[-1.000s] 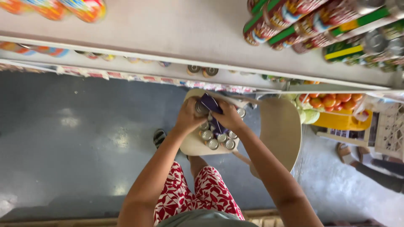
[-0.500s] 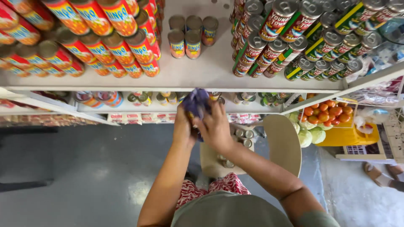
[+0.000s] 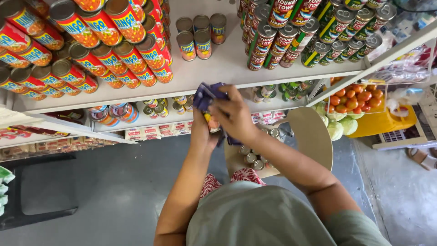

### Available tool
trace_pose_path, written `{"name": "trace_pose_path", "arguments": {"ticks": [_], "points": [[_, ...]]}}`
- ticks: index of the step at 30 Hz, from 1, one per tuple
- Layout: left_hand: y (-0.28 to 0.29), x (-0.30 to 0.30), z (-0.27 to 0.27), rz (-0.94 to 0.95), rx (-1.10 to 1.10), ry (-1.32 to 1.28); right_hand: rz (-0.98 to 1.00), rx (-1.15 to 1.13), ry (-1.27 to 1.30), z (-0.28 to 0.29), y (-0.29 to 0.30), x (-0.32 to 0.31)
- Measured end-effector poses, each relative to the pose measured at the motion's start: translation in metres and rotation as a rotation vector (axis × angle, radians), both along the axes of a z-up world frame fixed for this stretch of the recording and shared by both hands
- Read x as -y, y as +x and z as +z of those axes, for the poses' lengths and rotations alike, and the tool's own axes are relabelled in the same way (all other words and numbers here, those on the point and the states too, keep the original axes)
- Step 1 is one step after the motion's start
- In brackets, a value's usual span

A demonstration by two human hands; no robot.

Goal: Wiping dust off canned food items with a cloth and organizing them on grocery store shelves.

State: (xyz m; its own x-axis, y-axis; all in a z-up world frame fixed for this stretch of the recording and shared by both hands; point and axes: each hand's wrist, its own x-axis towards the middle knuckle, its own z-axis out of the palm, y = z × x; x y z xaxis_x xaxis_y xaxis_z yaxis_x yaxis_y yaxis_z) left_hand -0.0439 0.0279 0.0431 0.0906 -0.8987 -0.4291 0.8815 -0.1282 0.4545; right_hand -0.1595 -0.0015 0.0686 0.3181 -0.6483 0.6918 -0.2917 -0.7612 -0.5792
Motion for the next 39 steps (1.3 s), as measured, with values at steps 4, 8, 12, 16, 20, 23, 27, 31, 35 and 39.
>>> {"name": "trace_pose_path", "arguments": {"ticks": [4,8,12,16,20,23,27,31,35,39], "points": [[0.012,0.005,-0.017,-0.021,0.028,-0.002,0.003,-0.189,-0.070,0.005,-0.001,-0.026],[0.003,0.000,-0.009,-0.048,0.066,0.001,0.021,-0.043,0.051,-0.005,-0.008,0.003],[0.019,0.018,-0.037,-0.029,-0.111,-0.052,-0.046,-0.233,-0.082,-0.007,-0.001,-0.039],[0.011,0.011,-0.034,0.073,0.217,0.056,-0.026,-0.165,-0.138,-0.017,-0.007,0.016],[0.016,0.011,0.009,-0.090,-0.006,-0.024,-0.065,-0.139,-0.186,-0.007,0.009,-0.004],[0.026,0.012,0.014,-0.065,0.029,0.008,0.030,-0.187,-0.157,-0.006,0.010,-0.002],[0.011,0.008,0.037,-0.013,0.124,0.152,-0.021,-0.061,-0.059,0.010,0.010,0.025],[0.051,0.022,-0.004,-0.270,-0.222,-0.168,-0.024,-0.228,-0.151,-0.007,0.017,-0.015],[0.029,0.004,0.014,-0.081,0.035,-0.036,0.009,-0.060,-0.061,-0.017,0.013,0.011],[0.038,0.022,-0.021,-0.088,-0.010,-0.038,-0.032,-0.244,-0.144,0.000,0.019,-0.034]]}}
